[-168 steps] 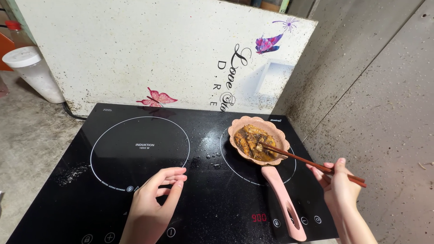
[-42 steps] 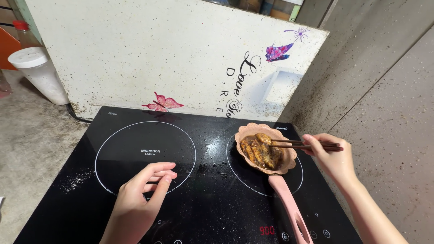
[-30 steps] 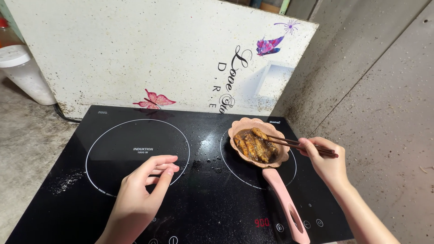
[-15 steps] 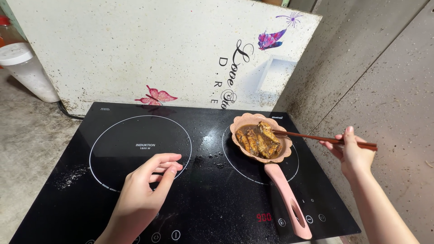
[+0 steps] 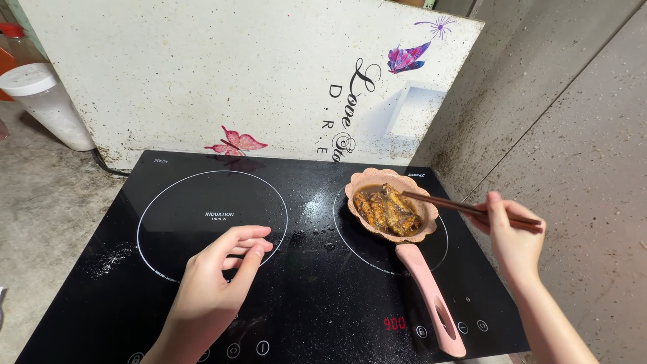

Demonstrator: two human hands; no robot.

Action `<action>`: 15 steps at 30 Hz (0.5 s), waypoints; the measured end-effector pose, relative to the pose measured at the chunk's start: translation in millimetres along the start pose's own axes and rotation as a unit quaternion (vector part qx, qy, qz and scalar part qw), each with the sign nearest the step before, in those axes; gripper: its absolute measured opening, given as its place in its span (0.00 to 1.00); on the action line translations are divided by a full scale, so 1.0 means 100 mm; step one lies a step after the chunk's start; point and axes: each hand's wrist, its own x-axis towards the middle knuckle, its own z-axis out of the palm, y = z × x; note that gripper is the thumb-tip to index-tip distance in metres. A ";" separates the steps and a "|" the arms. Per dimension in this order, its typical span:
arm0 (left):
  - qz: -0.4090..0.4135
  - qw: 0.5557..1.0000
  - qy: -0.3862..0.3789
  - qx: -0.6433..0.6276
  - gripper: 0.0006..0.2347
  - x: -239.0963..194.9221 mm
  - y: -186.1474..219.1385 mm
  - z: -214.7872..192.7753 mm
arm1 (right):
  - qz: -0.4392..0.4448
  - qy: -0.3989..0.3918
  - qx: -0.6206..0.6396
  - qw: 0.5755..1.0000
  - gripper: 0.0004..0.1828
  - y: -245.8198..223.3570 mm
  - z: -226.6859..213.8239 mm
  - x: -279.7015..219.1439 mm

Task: The person uses chopsticks to transfer fried chicken pieces from a plate to a small pink pan on an induction cooktop. They stir the chicken in the pan to coat it with sauce and then transfer the pieces back to the plate.

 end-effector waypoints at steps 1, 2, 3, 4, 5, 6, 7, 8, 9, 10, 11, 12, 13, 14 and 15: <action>0.000 1.000 0.000 0.000 0.10 0.00 -0.01 0.00 | 0.000 0.000 0.000 1.000 0.19 0.00 0.03 -0.04; 0.007 1.000 0.000 0.003 0.10 0.00 -0.02 0.01 | -0.006 -0.016 -0.002 1.000 0.16 0.00 0.05 -0.08; 0.015 1.000 0.000 0.006 0.10 0.00 -0.03 0.01 | -0.012 -0.031 -0.005 0.999 0.14 0.00 0.07 -0.12; 0.015 1.000 -0.001 0.006 0.10 0.00 -0.03 0.02 | -0.011 -0.030 -0.006 0.999 0.14 -0.01 0.08 -0.14; 0.005 1.000 -0.002 0.005 0.10 0.00 -0.02 0.02 | 0.004 -0.027 -0.012 1.000 0.13 -0.03 0.08 -0.16; -0.005 1.000 -0.003 0.005 0.10 0.00 -0.02 0.03 | 0.020 -0.025 -0.018 0.999 0.12 -0.05 0.09 -0.17; -0.005 1.000 -0.004 0.005 0.10 -0.01 -0.02 0.04 | 0.020 -0.024 -0.018 0.999 0.12 -0.09 0.07 -0.19; -0.002 1.000 -0.007 0.003 0.11 -0.01 -0.02 0.04 | 0.032 -0.026 -0.009 0.999 0.12 -0.13 0.06 -0.21; 0.001 1.000 -0.009 0.001 0.11 -0.01 -0.03 0.05 | 0.044 -0.028 0.000 0.999 0.11 -0.17 0.05 -0.22; 0.001 1.000 -0.009 0.000 0.11 -0.01 -0.03 0.06 | 0.044 -0.028 0.000 0.999 0.11 -0.25 0.06 -0.27; 0.000 1.000 -0.008 -0.004 0.11 -0.02 -0.04 0.07 | 0.042 -0.025 0.011 0.999 0.11 -0.34 0.06 -0.31; 0.000 1.000 -0.006 -0.008 0.11 -0.02 -0.04 0.09 | 0.041 -0.022 0.023 0.999 0.12 -0.43 0.07 -0.35; 0.000 1.000 -0.006 -0.008 0.11 -0.03 -0.04 0.09 | 0.041 -0.022 0.023 0.999 0.12 -0.45 0.10 -0.39; -0.018 1.000 -0.011 -0.004 0.11 -0.03 -0.04 0.10 | 0.030 -0.036 0.017 0.999 0.12 -0.47 0.12 -0.44; -0.037 0.999 -0.016 0.000 0.12 -0.04 -0.04 0.11 | 0.018 -0.049 0.012 0.999 0.12 -0.49 0.14 -0.49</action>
